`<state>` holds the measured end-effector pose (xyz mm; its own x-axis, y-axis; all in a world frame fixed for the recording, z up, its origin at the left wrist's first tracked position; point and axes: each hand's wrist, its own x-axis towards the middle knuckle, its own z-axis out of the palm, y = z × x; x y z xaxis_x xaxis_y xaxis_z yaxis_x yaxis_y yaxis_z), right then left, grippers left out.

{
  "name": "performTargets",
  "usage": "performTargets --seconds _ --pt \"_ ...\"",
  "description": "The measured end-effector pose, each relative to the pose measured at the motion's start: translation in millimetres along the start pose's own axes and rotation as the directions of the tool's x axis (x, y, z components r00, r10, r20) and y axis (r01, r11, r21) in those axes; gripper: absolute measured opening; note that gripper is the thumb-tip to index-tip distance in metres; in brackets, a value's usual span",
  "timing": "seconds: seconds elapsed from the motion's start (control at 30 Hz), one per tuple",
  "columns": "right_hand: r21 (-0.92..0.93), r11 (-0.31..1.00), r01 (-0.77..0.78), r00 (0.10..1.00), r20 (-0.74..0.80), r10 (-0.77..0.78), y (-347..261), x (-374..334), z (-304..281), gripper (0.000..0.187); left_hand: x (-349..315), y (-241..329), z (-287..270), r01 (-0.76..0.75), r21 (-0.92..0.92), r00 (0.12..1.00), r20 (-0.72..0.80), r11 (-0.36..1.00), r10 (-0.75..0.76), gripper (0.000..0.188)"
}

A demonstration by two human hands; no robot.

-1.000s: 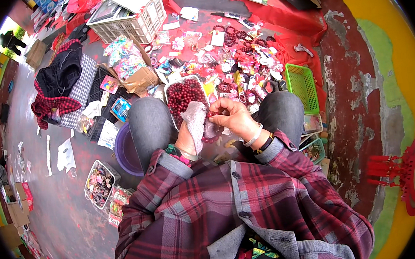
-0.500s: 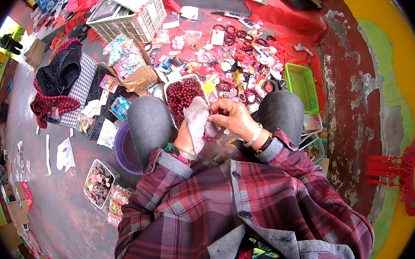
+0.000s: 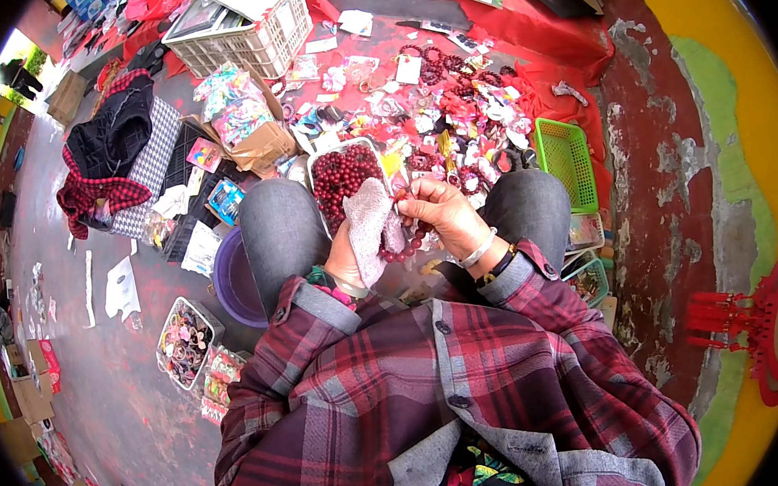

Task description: The person sits on the ground and cleans a red beaded bracelet using a white cloth. They hold the bracelet in one hand and wipe it with the cloth in the other, rotating the bracelet to clean different sections.

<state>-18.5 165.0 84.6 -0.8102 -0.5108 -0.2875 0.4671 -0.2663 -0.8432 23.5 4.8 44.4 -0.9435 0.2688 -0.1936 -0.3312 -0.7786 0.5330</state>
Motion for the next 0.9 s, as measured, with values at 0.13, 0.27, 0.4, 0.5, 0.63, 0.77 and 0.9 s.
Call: performTargets --seconds 0.13,0.27,0.4,0.5,0.63,0.77,0.9 --pt "-0.079 0.997 -0.019 0.995 0.095 0.027 7 5 -4 0.025 0 1 -2 0.002 0.064 1.0 -0.003 0.998 -0.002 0.034" --pt "-0.104 0.994 -0.019 0.994 0.108 0.03 6 3 -1 0.022 -5 1 1 -0.018 0.122 1.0 -0.014 0.992 0.02 0.035" --pt "-0.102 0.994 -0.038 0.995 0.088 0.047 7 1 0 0.018 -3 1 -10 0.002 0.206 0.997 0.071 0.978 -0.017 0.036" --pt "-0.104 0.994 -0.037 0.998 0.055 0.043 8 2 -1 0.013 -1 5 -9 0.064 0.191 0.994 0.074 0.98 -0.079 0.037" --pt "0.01 0.999 0.041 0.999 -0.016 -0.041 9 3 0 0.007 3 6 3 0.143 -0.031 0.99 0.005 0.989 -0.143 0.039" --pt "0.087 0.995 0.051 0.998 -0.037 -0.048 6 4 -7 0.005 7 11 25 0.113 -0.061 0.992 -0.057 0.992 -0.116 0.036" --pt "0.063 0.997 -0.039 0.996 0.08 0.034 0 4 -12 0.007 6 0 -11 0.082 0.021 0.996 0.045 0.996 -0.083 0.034"
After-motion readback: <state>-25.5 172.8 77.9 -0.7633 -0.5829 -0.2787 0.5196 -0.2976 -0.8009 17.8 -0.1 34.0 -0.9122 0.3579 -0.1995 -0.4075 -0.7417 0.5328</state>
